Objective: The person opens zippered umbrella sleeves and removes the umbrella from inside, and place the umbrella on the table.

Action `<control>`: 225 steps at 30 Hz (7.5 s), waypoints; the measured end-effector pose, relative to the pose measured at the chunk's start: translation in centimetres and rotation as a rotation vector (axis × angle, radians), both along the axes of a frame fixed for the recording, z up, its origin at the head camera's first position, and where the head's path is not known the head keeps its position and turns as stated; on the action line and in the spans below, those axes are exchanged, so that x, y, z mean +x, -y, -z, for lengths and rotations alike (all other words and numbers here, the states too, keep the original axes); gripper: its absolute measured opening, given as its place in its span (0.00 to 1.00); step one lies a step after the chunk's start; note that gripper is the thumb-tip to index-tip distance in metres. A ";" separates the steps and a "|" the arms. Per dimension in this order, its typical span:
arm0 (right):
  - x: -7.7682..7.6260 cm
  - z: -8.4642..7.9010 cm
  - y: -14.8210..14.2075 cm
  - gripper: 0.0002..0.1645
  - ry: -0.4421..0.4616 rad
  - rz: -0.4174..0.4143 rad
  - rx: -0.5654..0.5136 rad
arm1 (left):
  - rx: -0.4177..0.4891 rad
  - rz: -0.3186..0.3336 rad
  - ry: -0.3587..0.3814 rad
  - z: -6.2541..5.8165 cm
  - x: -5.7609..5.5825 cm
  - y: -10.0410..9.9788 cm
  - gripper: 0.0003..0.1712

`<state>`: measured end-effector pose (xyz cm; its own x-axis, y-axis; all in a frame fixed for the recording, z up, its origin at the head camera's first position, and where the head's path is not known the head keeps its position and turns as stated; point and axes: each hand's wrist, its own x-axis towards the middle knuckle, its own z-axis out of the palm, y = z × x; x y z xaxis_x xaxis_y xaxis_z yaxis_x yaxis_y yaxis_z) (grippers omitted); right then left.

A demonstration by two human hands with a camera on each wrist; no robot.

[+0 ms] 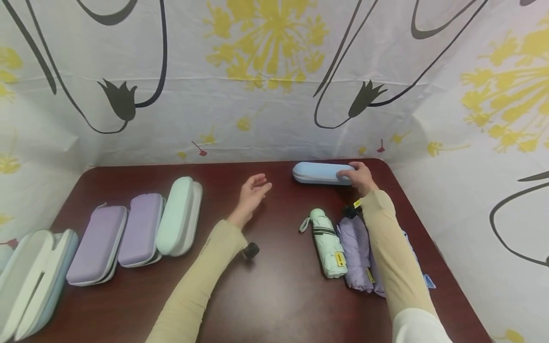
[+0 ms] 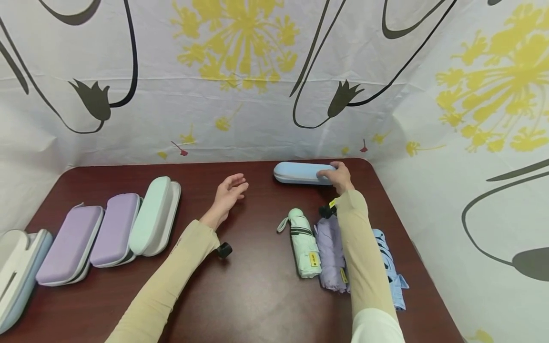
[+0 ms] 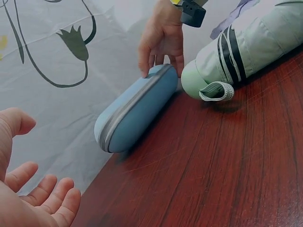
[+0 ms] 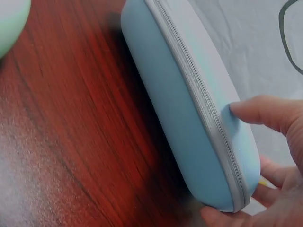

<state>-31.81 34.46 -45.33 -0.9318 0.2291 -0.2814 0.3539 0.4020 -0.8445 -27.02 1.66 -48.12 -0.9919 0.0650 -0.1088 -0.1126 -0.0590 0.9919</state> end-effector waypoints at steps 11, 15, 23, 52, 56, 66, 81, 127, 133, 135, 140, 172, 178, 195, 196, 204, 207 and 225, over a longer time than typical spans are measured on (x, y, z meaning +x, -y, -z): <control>0.0 0.4 1.0 0.39 -0.045 -0.166 -0.012 | 0.002 -0.015 0.003 0.0 0.0 0.1 0.28; -0.3 0.7 2.0 0.37 -0.072 -0.224 0.010 | 0.000 -0.035 0.008 0.0 0.1 0.5 0.28; -0.5 0.7 4.7 0.36 -0.093 -0.325 0.040 | -0.006 -0.071 0.035 0.5 -0.2 2.2 0.28; -0.2 1.1 14.3 0.33 -0.188 -0.527 0.146 | -0.073 -0.217 0.082 1.4 -1.0 7.8 0.26; 0.1 1.1 14.6 0.32 -0.181 -0.518 0.133 | -0.090 -0.228 0.090 1.5 -1.0 7.9 0.26; 1.1 1.2 15.4 0.32 -0.242 -0.490 0.231 | -0.090 -0.227 0.117 1.7 -0.7 8.0 0.28; 4.4 1.2 16.3 0.32 -0.269 -0.477 0.241 | -0.154 -0.219 0.151 1.5 1.3 8.5 0.29; 12.1 1.5 15.2 0.31 -0.388 -0.597 0.261 | -0.284 -0.098 0.103 1.3 8.8 9.7 0.29; 11.2 1.0 13.9 0.27 -0.285 -0.664 0.163 | -0.537 -0.032 -0.158 0.6 8.4 9.6 0.30; 10.9 0.7 13.6 0.25 -0.224 -0.665 0.120 | -0.605 0.000 -0.250 0.2 8.2 9.7 0.28; 10.3 0.4 13.1 0.20 -0.132 -0.646 0.066 | -0.747 0.121 -0.389 -0.6 7.8 10.0 0.29; 5.9 1.6 14.6 0.16 0.222 -0.604 -0.081 | -0.971 0.345 -0.464 -1.9 7.3 10.0 0.33; 5.7 1.8 14.7 0.15 0.178 -0.595 -0.110 | -0.977 0.341 -0.472 -1.9 7.3 10.0 0.34; 5.7 1.5 13.6 0.06 -0.143 -0.699 0.178 | -0.984 0.340 -0.465 -2.0 7.2 10.0 0.34; 5.8 1.4 13.7 0.06 -0.205 -0.728 0.233 | -0.985 0.339 -0.463 -2.0 7.2 10.0 0.34; 6.7 1.4 13.6 0.06 -0.372 -0.794 0.424 | -1.011 0.332 -0.441 -1.6 7.3 9.9 0.35; 7.0 1.3 13.2 0.06 -0.372 -0.781 0.439 | -1.017 0.327 -0.447 -1.6 7.4 10.0 0.35; 8.7 0.5 12.4 0.05 -0.363 -0.789 0.448 | -1.029 0.314 -0.465 -1.4 7.1 9.9 0.35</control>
<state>-23.13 22.01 -45.83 -0.8762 -0.4817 0.0142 -0.4060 0.7218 -0.5605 -19.92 -8.23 -46.74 -0.9061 0.4067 0.1165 0.4066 0.7613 0.5051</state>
